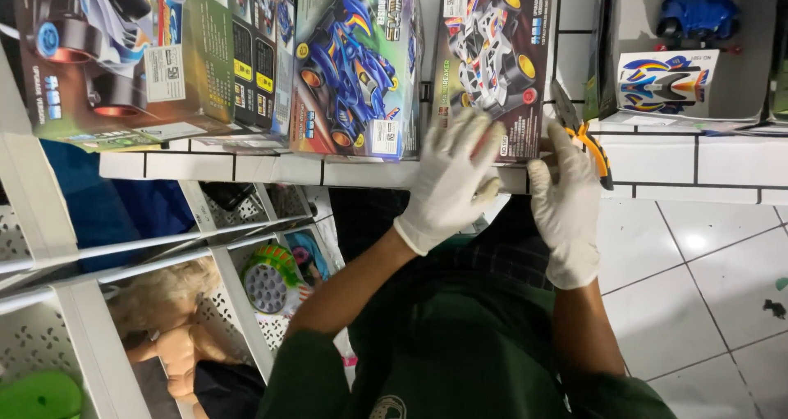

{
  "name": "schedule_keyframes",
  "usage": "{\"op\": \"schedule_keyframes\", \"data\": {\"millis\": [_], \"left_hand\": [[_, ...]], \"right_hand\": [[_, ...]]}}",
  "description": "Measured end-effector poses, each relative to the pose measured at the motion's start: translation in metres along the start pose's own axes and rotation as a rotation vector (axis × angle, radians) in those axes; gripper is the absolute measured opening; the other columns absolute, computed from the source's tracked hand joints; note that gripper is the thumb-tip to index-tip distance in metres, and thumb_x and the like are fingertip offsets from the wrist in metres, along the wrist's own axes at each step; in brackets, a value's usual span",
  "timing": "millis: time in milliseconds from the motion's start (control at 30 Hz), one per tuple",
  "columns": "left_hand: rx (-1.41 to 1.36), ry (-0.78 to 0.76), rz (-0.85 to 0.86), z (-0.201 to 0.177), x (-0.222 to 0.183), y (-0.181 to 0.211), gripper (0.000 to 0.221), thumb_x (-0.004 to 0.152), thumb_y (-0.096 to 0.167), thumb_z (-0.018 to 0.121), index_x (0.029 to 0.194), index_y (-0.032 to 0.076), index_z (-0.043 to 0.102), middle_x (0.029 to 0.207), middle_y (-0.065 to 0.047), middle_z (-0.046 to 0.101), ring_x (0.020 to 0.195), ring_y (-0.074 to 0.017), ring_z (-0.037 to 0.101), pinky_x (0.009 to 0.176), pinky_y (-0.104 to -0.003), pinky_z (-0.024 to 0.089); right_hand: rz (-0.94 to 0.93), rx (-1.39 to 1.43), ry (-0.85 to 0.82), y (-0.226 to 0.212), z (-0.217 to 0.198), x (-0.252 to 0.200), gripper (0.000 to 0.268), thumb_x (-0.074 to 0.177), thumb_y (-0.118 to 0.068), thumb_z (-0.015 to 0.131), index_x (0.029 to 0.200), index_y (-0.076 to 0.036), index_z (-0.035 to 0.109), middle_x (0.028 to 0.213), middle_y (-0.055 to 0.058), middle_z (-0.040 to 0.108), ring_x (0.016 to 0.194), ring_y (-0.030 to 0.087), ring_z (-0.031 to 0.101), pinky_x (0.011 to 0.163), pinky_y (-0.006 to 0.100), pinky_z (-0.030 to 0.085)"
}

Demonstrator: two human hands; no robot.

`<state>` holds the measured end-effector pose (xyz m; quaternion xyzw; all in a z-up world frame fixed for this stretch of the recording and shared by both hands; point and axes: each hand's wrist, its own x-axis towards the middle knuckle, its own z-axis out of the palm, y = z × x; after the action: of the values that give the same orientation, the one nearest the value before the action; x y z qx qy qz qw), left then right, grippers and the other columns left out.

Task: Assembling a plastic model toy car by detaching components from a sprue and fitting them together.

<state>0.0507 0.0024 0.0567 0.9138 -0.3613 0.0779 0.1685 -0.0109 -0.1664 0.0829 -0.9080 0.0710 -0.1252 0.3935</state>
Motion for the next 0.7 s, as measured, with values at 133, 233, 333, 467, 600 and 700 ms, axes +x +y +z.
{"op": "schedule_keyframes", "data": {"millis": [133, 233, 333, 467, 600, 700], "left_hand": [[-0.010, 0.077, -0.182, -0.014, -0.011, 0.009, 0.076, 0.085, 0.042, 0.073, 0.146, 0.003, 0.050, 0.146, -0.026, 0.051, 0.144, -0.0457, 0.042, 0.121, -0.063, 0.025], [-0.053, 0.119, -0.192, -0.019, -0.013, 0.013, 0.077, 0.082, 0.040, 0.074, 0.143, 0.000, 0.051, 0.144, -0.029, 0.052, 0.143, -0.0478, 0.044, 0.121, -0.062, 0.026], [-0.040, 0.134, -0.201, -0.024, -0.013, 0.016, 0.086, 0.076, 0.045, 0.074, 0.144, -0.001, 0.049, 0.143, -0.030, 0.051, 0.143, -0.0488, 0.043, 0.122, -0.061, 0.026], [-0.088, 0.138, -0.186, -0.025, -0.019, 0.012, 0.081, 0.079, 0.042, 0.072, 0.144, -0.001, 0.050, 0.144, -0.030, 0.051, 0.143, -0.0490, 0.043, 0.123, -0.061, 0.025], [-0.253, 0.327, -0.057, -0.040, -0.035, 0.011, 0.076, 0.082, 0.035, 0.072, 0.146, 0.000, 0.049, 0.143, -0.028, 0.050, 0.139, -0.0510, 0.047, 0.116, -0.064, 0.036], [-0.326, 0.530, 0.045, -0.061, -0.045, 0.007, 0.067, 0.079, 0.025, 0.074, 0.140, 0.002, 0.057, 0.136, -0.023, 0.054, 0.130, -0.0487, 0.055, 0.112, -0.066, 0.044]], "right_hand": [[0.047, -0.458, -0.094, 0.000, 0.011, 0.007, 0.056, 0.111, -0.034, 0.055, 0.158, -0.003, 0.047, 0.125, 0.031, 0.064, 0.116, 0.052, 0.062, 0.098, 0.060, 0.051], [0.079, -0.375, -0.103, -0.012, 0.004, 0.008, 0.054, 0.109, -0.029, 0.056, 0.156, -0.004, 0.050, 0.127, 0.034, 0.063, 0.116, 0.056, 0.061, 0.097, 0.062, 0.049], [0.043, -0.077, 0.030, -0.011, 0.017, 0.001, 0.051, 0.100, -0.015, 0.071, 0.146, 0.001, 0.054, 0.128, 0.030, 0.061, 0.117, 0.050, 0.062, 0.096, 0.057, 0.054], [0.121, 0.259, 0.059, 0.014, 0.023, 0.001, 0.046, 0.097, -0.002, 0.071, 0.139, 0.001, 0.054, 0.128, 0.024, 0.057, 0.107, 0.040, 0.068, 0.080, 0.045, 0.063], [0.138, 0.610, 0.202, 0.031, 0.018, 0.010, 0.029, 0.101, -0.002, 0.066, 0.128, -0.003, 0.055, 0.131, 0.019, 0.060, 0.112, 0.027, 0.065, 0.093, 0.039, 0.060], [0.110, 0.676, 0.224, 0.022, 0.012, 0.012, 0.030, 0.103, -0.009, 0.066, 0.131, -0.007, 0.056, 0.130, 0.010, 0.060, 0.113, 0.018, 0.062, 0.096, 0.033, 0.057]]}}
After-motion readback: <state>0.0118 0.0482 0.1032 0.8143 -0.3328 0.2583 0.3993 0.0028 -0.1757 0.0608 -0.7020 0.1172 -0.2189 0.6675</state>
